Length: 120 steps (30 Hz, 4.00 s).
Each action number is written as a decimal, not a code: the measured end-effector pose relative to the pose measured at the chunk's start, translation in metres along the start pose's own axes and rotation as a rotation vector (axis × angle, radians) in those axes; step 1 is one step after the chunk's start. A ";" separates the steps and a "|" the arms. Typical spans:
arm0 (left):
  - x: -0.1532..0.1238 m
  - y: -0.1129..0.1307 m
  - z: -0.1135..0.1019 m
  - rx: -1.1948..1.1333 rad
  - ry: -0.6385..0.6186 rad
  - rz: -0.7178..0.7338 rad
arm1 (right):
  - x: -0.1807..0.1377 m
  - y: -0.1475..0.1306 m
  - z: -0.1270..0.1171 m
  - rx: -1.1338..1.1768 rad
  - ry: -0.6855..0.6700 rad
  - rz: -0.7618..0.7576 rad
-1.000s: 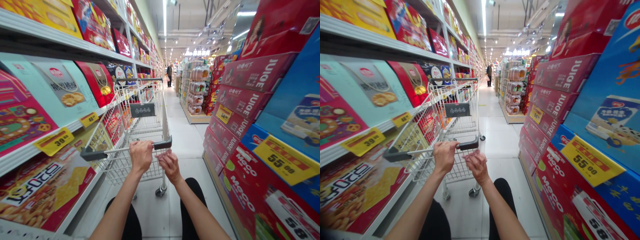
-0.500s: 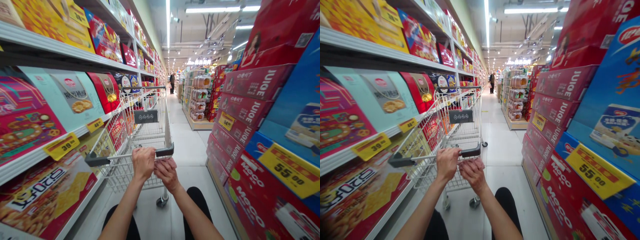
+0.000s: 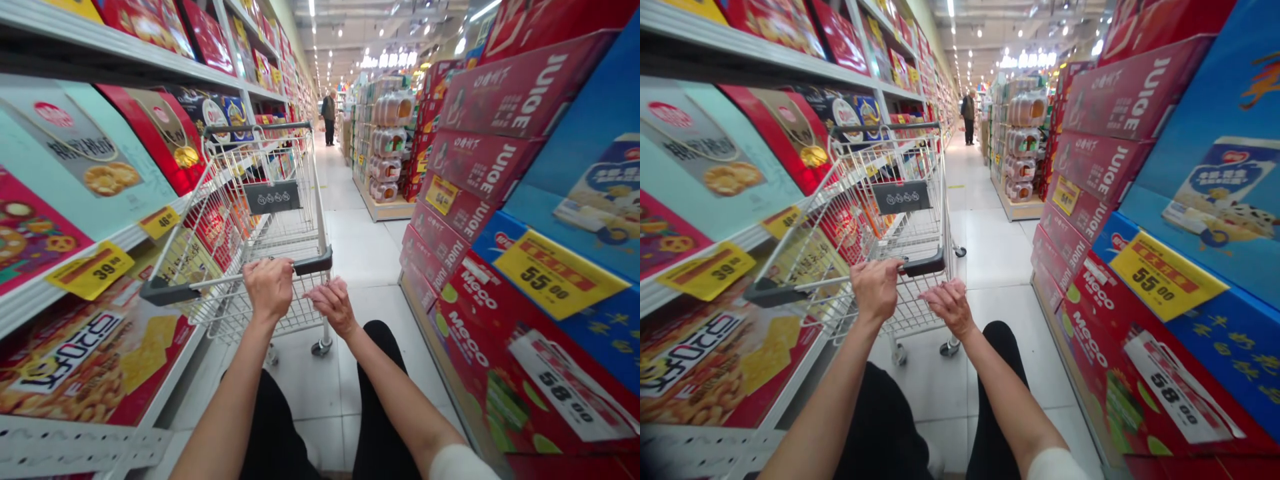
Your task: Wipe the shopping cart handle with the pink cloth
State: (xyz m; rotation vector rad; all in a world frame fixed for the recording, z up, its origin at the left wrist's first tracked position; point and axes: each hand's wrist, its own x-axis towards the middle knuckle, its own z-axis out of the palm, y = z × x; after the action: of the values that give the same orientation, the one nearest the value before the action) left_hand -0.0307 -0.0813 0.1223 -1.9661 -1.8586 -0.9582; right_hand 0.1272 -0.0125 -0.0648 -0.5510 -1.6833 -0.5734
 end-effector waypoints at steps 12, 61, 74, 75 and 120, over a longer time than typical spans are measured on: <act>0.001 -0.005 0.013 -0.008 0.117 0.051 | 0.007 -0.008 0.016 0.131 -0.052 0.230; 0.002 0.003 0.013 -0.035 0.100 0.058 | -0.061 -0.109 0.035 0.116 -0.349 0.414; -0.002 0.013 0.012 0.013 0.040 0.112 | -0.027 -0.081 -0.001 0.275 -0.013 0.785; -0.003 0.014 0.011 0.015 0.030 0.119 | -0.015 -0.083 -0.004 0.321 0.046 0.838; -0.038 -0.013 -0.008 -0.084 -0.204 0.354 | 0.168 -0.066 -0.087 0.262 -0.196 0.112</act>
State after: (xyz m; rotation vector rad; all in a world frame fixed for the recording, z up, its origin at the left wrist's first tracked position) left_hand -0.0443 -0.1141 0.1014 -2.4160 -1.5051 -0.7641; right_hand 0.1208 -0.1102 0.1094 -0.5192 -1.8641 -0.2172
